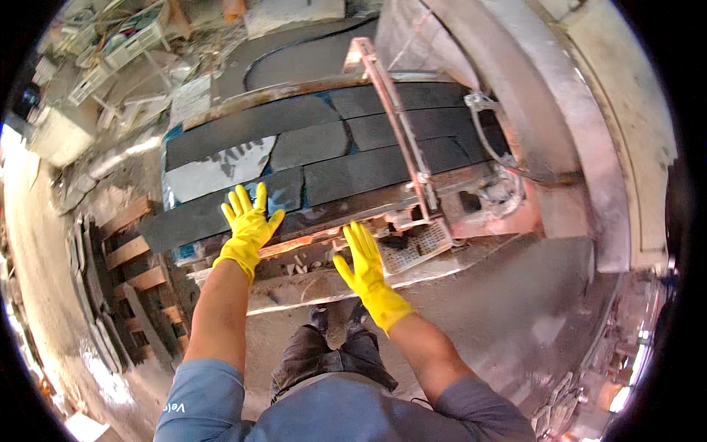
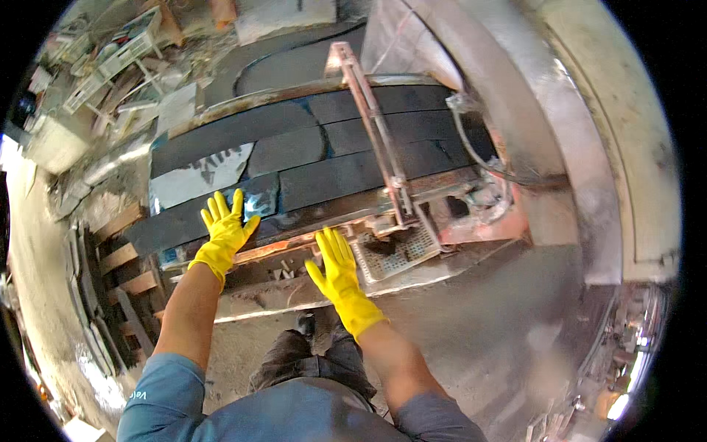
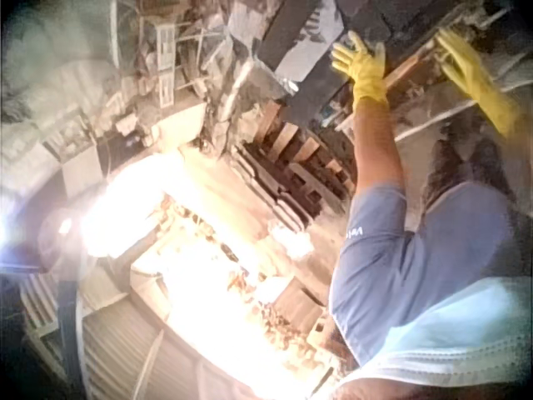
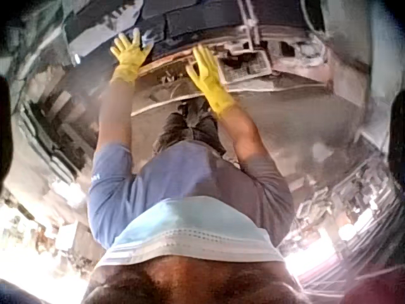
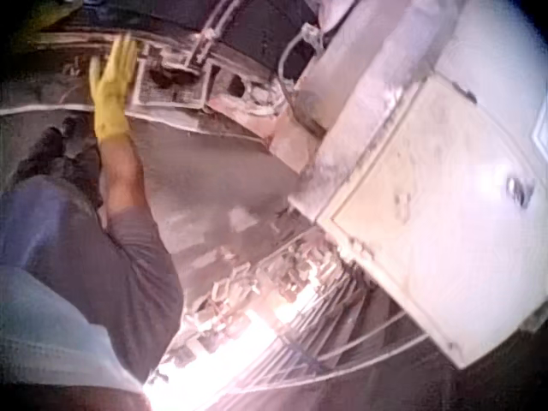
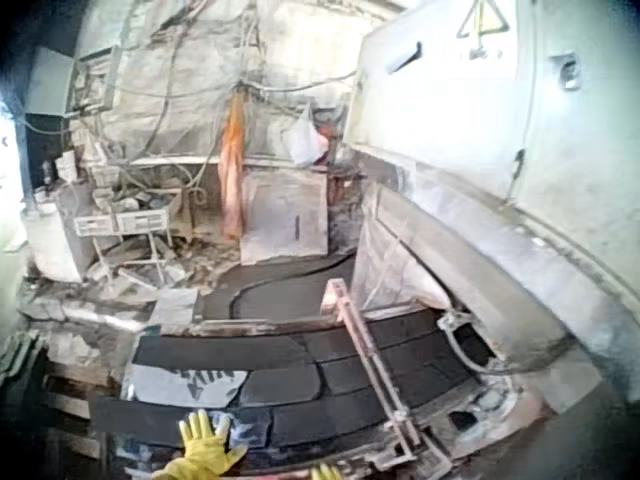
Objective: The person picks up rectangular slate tiles from a wooden pallet and stacks them onto a blue barrel. The person handles the tiles one by one, arranging them in a neat pile on the barrel's surface.
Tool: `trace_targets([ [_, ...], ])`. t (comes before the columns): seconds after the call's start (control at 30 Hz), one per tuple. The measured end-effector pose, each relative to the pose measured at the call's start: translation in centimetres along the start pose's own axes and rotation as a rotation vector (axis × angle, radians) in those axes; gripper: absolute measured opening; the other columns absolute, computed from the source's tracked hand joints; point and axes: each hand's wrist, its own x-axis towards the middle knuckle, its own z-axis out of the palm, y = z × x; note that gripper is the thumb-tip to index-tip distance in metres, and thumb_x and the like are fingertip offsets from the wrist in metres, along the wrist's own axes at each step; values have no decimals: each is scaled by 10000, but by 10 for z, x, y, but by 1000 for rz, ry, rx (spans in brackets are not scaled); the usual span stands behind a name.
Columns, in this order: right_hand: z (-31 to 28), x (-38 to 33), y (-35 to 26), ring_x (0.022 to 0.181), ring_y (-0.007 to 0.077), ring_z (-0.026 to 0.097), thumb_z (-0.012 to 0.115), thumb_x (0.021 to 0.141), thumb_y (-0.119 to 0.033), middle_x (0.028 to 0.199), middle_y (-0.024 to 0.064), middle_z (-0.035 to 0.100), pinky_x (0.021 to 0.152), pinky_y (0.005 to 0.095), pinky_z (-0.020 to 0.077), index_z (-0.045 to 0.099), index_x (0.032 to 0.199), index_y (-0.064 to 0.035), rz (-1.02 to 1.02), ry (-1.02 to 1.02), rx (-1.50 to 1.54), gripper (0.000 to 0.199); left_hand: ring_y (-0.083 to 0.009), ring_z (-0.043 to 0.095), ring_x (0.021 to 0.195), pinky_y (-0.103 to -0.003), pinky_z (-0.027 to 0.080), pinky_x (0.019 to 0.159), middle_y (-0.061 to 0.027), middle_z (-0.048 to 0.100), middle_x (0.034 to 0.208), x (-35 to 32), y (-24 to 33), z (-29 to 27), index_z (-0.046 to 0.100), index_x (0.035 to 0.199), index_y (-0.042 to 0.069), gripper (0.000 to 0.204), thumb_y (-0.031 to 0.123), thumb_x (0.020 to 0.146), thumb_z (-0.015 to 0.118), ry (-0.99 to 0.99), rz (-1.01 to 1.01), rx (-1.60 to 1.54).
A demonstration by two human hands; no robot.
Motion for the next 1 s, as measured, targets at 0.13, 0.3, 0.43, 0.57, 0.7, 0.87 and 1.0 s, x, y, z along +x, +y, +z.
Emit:
trace_targets([
  [0.13, -102, -199, 38, 1477, 414, 492, 761, 968, -336, 1553, 262, 554, 1223, 473, 396, 528, 1538, -7, 484, -295, -68, 698, -547, 28, 1626, -687, -22, 1267, -330, 83, 1763, 2, 7, -5, 242, 1728, 236, 950, 700, 971, 581, 10, -2, 14],
  [0.3, -288, -550, 78, 1355, 359, 631, 630, 1011, -438, 1409, 212, 682, 1124, 506, 494, 714, 1378, -132, 1330, -780, -513, 485, -502, 80, 1634, -652, 63, 1284, -291, 121, 1770, 3, 8, 0, 253, 1721, 275, 963, 696, 941, 630, -17, -3, -40],
  [0.43, -341, -640, 18, 1344, 368, 635, 604, 1028, -435, 1404, 209, 686, 1121, 510, 496, 704, 1389, -134, 1979, -243, -343, 481, -510, 291, 1561, -613, 276, 1244, -307, 281, 1710, -4, 8, -12, 348, 1676, 218, 946, 612, 903, 725, 86, -13, 8],
  [0.57, -308, -672, -19, 1332, 377, 639, 578, 1044, -432, 1398, 207, 689, 1118, 515, 498, 695, 1399, -135, 2011, 28, -132, 477, -509, 365, 1515, -578, 334, 1229, -333, 354, 1658, -44, 22, 49, 429, 1610, 86, 908, 492, 877, 781, 342, 110, 5],
  [0.7, -234, -668, -24, 1320, 386, 643, 551, 1061, -428, 1392, 204, 693, 1115, 519, 499, 685, 1410, -137, 1775, -102, 104, 474, -512, 359, 1516, -574, 297, 1255, -345, 362, 1646, -151, 60, 122, 401, 1613, 36, 940, 467, 869, 783, 324, 276, 73],
  [0.87, -247, -675, 7, 1305, 397, 648, 519, 1081, -424, 1385, 201, 697, 1111, 525, 502, 674, 1423, -138, 1452, -389, 153, 472, -461, 431, 1482, -538, 360, 1215, -324, 458, 1589, -295, 122, 187, 413, 1616, 65, 894, 466, 899, 766, -84, -45, 70],
  [1.0, -280, -831, 108, 1085, 380, 748, 555, 1055, -360, 1226, 162, 767, 921, 505, 587, 688, 1354, -163, 1425, -287, -395, 381, -436, 509, 1389, -508, 417, 1144, -299, 533, 1497, -330, 223, 247, 494, 1541, 59, 781, 476, 929, 742, -437, -26, 134],
])
